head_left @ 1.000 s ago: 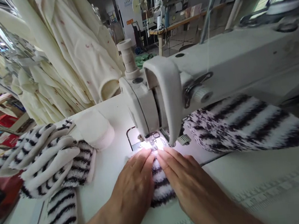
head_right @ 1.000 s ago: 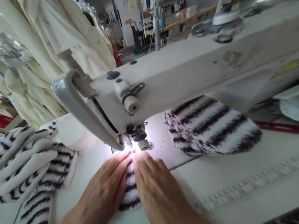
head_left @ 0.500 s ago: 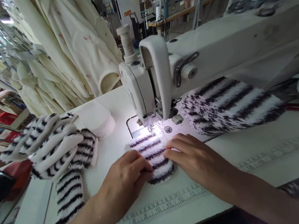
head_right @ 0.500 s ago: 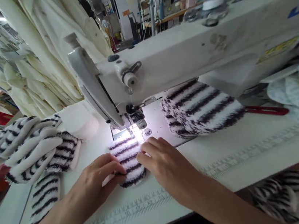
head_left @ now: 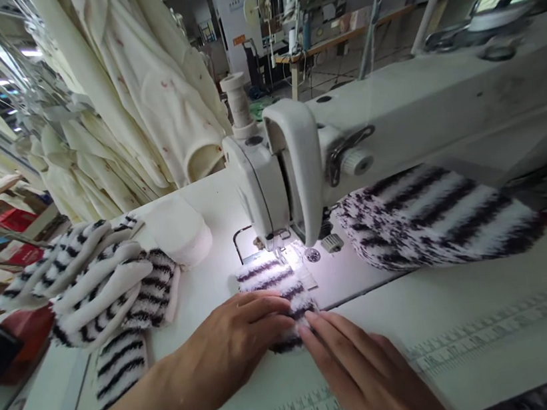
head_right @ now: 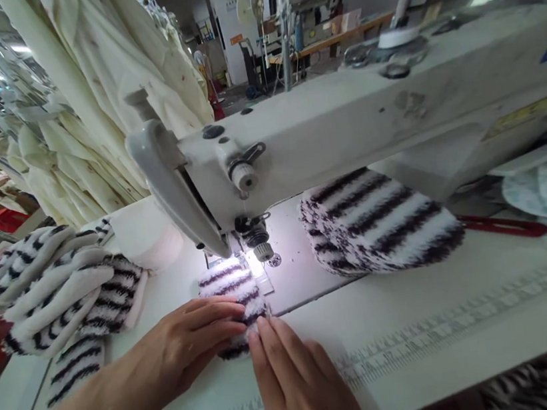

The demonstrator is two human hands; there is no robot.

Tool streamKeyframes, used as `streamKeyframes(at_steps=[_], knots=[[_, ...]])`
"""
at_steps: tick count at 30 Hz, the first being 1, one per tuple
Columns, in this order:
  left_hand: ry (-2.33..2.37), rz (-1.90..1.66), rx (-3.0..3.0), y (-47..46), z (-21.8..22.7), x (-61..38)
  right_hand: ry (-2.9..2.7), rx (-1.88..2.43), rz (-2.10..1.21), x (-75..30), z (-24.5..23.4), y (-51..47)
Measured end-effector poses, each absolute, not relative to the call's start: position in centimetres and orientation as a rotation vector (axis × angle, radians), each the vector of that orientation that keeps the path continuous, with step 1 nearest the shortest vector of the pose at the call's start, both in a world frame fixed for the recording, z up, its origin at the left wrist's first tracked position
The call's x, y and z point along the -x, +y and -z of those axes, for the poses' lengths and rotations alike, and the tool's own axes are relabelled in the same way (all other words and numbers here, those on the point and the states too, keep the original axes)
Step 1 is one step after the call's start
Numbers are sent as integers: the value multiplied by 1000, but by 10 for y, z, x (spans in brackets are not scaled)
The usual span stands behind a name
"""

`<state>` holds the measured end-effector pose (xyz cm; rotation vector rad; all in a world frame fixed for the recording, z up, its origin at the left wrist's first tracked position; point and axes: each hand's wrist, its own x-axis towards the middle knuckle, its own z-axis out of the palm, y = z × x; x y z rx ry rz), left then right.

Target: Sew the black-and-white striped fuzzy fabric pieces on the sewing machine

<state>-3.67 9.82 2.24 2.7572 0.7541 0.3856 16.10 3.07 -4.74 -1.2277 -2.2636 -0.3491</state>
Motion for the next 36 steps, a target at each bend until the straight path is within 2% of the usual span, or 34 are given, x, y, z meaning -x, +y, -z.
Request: streamKeyframes(at_steps=[14, 21, 27, 32, 36], knots=[[775, -418, -2768, 137, -18, 48, -2094, 1288, 381, -145, 43, 73], [880, -372, -2805, 140, -19, 46, -2286, 1224, 177, -159, 26, 92], [1016, -426, -2842, 134, -12, 38, -2303, 1260, 162, -170, 18, 112], [1106, -535, -2871, 132, -7, 28, -2328, 1190, 347, -160, 25, 97], [944, -444, -2807, 136, -15, 32, -2263, 1230, 360, -151, 41, 75]])
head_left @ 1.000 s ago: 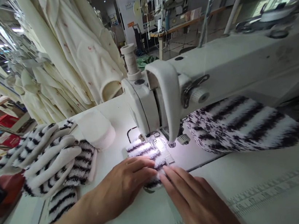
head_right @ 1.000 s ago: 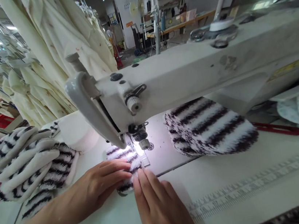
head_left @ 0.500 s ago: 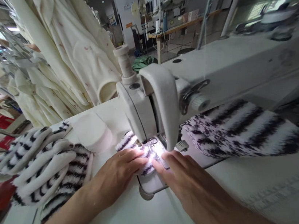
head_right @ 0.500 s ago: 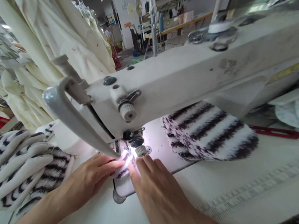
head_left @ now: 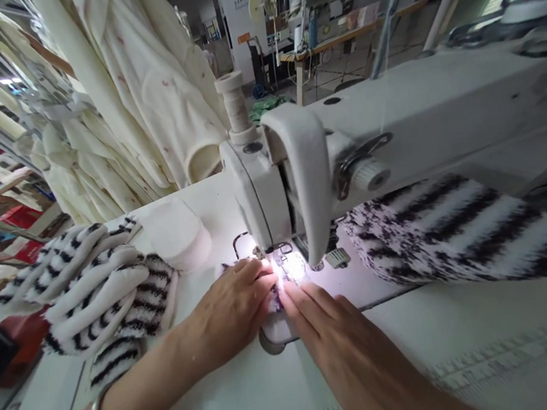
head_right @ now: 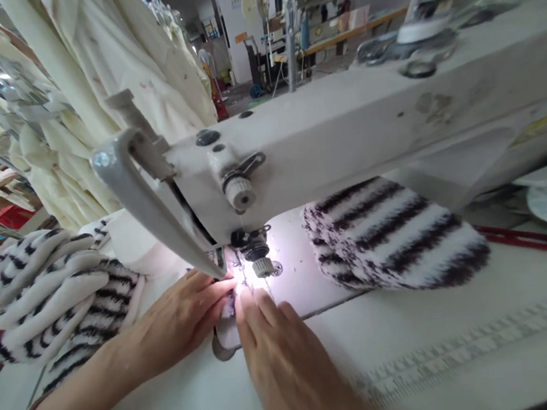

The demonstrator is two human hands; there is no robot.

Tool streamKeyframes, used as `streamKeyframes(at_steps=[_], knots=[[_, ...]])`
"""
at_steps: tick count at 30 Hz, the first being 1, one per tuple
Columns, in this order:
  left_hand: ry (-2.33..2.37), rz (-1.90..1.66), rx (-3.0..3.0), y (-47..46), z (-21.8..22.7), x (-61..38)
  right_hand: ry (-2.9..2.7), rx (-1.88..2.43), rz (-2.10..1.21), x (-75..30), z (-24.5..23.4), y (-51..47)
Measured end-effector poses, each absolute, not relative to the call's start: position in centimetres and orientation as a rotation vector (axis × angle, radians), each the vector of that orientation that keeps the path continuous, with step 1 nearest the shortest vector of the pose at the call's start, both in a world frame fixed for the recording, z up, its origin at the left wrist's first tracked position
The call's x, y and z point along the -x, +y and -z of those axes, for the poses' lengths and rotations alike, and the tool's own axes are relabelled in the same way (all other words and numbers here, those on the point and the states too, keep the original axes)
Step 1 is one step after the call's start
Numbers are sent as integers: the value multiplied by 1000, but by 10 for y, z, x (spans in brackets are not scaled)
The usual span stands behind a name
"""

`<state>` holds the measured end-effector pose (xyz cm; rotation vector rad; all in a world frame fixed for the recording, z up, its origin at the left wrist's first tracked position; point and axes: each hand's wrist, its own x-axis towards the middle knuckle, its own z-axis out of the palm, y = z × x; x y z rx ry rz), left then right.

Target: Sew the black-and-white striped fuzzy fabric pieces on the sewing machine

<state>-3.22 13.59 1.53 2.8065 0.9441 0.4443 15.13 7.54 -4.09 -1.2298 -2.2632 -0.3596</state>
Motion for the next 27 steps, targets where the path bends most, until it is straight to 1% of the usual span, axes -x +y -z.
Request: streamKeyframes(at_steps=[2, 5, 11, 13, 16, 21, 23, 27], knots=[[900, -378, -2733, 137, -18, 40, -2259, 1215, 332, -153, 46, 73], [922, -382, -2683, 135, -16, 48, -2295, 1165, 301, -162, 47, 79], [1096, -481, -2666, 119, -5, 35, -2401, 1144, 170, -175, 25, 102], [1120, -522, -2661, 118, -5, 29, -2415, 1128, 186, -172, 23, 101], [1072, -549, -2659, 122, -10, 30, -2359, 1164, 253, -160, 31, 85], [933, -377, -2596, 124, -20, 45, -2273, 1183, 352, -155, 49, 70], [963, -428, -2589, 119, -18, 44, -2309, 1174, 288, -160, 45, 78], [1165, -632, -2590, 103, -1, 23, -2401, 1180, -23, -174, 25, 105]])
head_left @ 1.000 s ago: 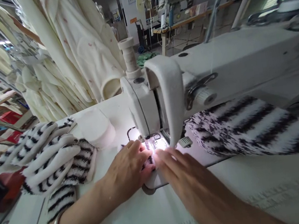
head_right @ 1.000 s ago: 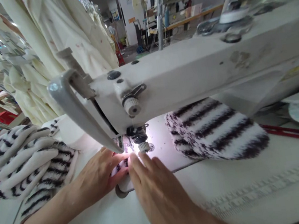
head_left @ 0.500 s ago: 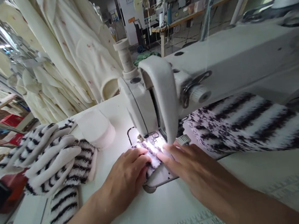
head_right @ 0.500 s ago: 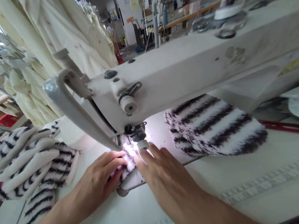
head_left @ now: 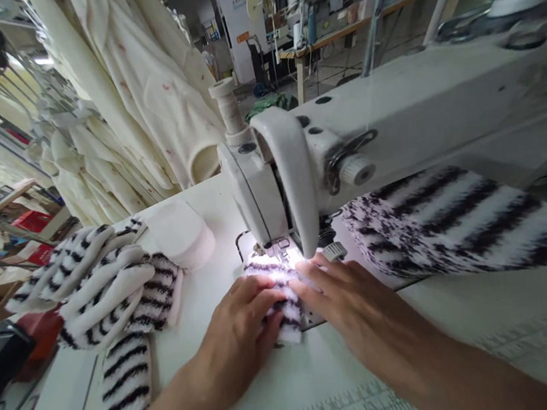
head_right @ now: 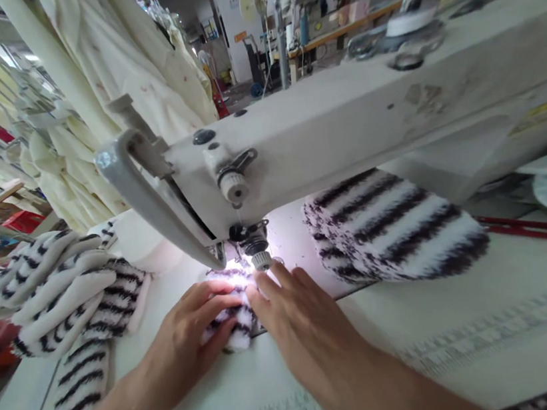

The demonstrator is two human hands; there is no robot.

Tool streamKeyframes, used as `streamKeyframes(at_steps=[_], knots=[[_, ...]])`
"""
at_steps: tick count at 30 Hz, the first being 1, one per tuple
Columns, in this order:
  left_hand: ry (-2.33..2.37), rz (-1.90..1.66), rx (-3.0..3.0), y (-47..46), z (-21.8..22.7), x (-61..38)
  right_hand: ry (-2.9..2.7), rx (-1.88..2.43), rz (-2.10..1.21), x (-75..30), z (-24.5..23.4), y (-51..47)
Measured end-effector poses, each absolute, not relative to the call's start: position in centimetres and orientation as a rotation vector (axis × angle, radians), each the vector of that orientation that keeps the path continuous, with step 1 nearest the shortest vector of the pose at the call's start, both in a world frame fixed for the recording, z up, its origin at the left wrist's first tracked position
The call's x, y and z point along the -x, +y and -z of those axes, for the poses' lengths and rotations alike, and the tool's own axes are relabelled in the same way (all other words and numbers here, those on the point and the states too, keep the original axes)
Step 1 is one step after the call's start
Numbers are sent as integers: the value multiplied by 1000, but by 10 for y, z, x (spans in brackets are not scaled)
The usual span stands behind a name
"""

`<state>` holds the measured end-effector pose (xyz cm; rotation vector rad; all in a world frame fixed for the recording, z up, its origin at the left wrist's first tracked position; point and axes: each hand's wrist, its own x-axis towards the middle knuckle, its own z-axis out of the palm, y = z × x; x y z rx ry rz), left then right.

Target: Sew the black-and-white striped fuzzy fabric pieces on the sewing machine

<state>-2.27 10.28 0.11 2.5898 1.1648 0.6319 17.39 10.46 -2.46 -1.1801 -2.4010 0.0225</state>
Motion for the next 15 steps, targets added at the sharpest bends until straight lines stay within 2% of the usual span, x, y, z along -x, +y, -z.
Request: streamKeyframes(at_steps=[4, 9, 15], knots=[[1391, -688, -2614, 93, 7, 6, -2422, 1157, -67, -188, 15, 115], [1192, -592, -2568, 94, -7, 13, -2296, 1139, 80, -208, 24, 93], [1171, -629, -2607, 91, -6, 17, -2241, 1270, 64, -221, 40, 62]])
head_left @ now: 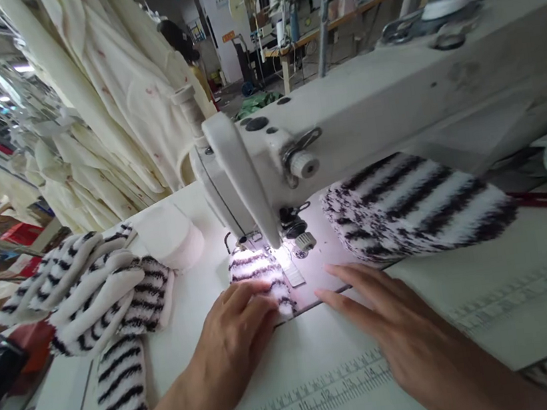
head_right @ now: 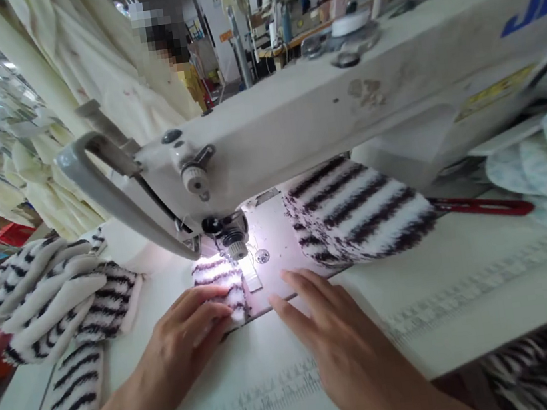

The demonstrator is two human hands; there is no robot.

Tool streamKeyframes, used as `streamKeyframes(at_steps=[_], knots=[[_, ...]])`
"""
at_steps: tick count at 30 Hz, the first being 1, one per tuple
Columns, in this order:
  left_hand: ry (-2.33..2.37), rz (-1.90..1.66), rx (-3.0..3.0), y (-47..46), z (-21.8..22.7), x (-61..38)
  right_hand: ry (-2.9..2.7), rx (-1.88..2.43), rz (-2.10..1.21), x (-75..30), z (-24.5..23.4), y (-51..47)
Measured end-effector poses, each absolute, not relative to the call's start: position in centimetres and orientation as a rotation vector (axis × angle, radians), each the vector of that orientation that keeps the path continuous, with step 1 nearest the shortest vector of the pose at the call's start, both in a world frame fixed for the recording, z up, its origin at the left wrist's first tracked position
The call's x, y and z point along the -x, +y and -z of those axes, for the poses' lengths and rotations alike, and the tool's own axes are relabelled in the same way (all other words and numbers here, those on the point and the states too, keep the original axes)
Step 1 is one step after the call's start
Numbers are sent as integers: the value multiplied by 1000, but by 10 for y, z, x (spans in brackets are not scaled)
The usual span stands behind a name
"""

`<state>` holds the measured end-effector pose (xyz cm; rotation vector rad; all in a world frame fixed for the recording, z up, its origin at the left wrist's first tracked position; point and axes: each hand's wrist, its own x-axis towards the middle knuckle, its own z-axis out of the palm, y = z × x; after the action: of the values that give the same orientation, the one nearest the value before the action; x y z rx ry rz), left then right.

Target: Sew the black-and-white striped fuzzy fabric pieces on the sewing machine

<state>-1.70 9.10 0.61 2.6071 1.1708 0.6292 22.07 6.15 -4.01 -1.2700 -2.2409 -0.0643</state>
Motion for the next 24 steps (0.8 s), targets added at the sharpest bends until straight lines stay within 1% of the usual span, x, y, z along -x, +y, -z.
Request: streamKeyframes(at_steps=[6, 12, 18, 24], knots=[[1098, -635, -2617, 86, -8, 17, -2206, 1312, 48, -200, 41, 47], [1033, -615, -2750, 81, -6, 20, -2250, 1312, 199, -170, 44, 42], [1111, -615, -2798, 82, 1, 10, -2225, 1295, 295, -171, 51, 57], [1200, -528, -2727, 93, 7, 9, -2146, 1303, 250, -167, 43, 80]])
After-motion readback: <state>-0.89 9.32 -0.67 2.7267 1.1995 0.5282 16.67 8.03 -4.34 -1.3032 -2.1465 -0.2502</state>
